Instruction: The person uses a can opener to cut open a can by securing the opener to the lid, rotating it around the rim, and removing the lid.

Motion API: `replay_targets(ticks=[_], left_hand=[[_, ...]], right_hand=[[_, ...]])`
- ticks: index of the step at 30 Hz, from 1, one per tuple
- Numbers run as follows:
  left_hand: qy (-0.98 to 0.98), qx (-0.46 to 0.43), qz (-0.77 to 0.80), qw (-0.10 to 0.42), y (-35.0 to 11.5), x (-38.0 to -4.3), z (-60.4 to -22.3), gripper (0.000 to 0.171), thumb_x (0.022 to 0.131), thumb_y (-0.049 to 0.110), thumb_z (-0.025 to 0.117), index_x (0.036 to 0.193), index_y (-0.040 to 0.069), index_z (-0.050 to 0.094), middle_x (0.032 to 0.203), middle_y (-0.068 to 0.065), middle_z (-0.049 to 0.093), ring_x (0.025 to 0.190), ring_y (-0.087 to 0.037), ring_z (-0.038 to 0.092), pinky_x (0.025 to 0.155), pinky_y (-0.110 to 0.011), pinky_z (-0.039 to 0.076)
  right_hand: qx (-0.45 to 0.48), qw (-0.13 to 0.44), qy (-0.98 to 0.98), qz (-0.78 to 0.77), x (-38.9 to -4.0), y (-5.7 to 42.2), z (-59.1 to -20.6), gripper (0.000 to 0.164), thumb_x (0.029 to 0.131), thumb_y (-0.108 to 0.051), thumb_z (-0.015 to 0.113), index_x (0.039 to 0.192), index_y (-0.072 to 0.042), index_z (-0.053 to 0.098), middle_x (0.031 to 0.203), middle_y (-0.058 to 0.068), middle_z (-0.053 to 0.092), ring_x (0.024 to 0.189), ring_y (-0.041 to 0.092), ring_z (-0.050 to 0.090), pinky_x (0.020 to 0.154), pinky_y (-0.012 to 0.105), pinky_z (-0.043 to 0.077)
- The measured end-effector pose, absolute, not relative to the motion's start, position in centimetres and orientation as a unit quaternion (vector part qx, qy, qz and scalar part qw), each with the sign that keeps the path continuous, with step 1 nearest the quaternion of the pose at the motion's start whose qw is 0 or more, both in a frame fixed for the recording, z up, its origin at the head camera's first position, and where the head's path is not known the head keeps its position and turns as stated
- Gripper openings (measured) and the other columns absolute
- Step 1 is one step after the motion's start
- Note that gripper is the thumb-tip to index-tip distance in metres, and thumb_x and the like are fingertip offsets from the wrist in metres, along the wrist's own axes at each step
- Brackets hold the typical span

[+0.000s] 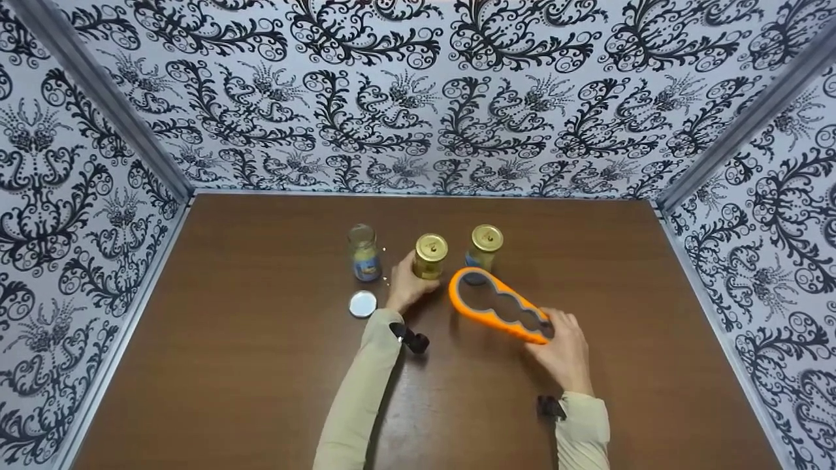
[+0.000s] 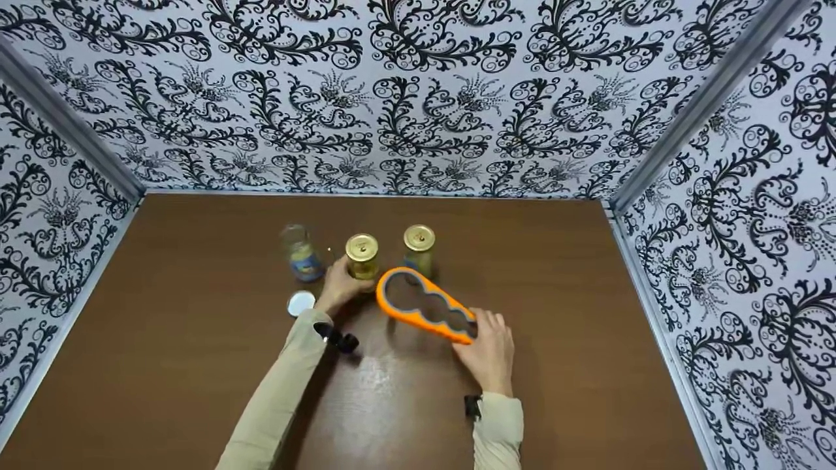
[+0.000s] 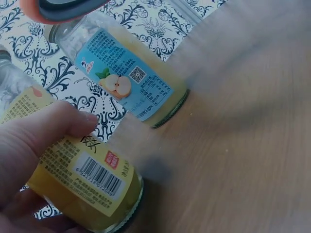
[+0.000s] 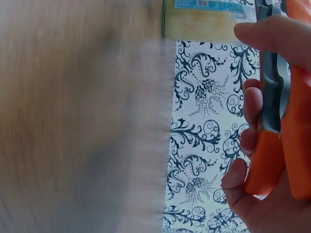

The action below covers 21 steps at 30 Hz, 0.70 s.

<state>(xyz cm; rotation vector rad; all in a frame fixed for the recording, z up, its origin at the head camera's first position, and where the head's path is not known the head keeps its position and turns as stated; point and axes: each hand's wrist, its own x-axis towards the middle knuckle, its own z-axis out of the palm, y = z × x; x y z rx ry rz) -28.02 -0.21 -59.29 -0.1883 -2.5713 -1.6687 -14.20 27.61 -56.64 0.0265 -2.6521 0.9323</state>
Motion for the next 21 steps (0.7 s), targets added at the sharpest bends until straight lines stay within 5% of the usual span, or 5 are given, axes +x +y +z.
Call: replay_targets(ticks=[21], left_hand=[[-0.826,-0.111,-0.552,0.019,-0.9,-23.1,-58.3,0.062,0.06,0.001,0.085,0.117,-0.003,0.061,0.105,-0.014,0.067,0.097,-0.029,0.062,0.087,-0.04,0.049]], right_hand=[[0.068,0.176,-0.927,0.324,-15.4,26.9,-52.9,0.055,0.057,0.0,0.085,0.109,0.001,0.066,0.099,0.013,0.064,0.091,0.03,0.054,0.073,0.048,0.045]])
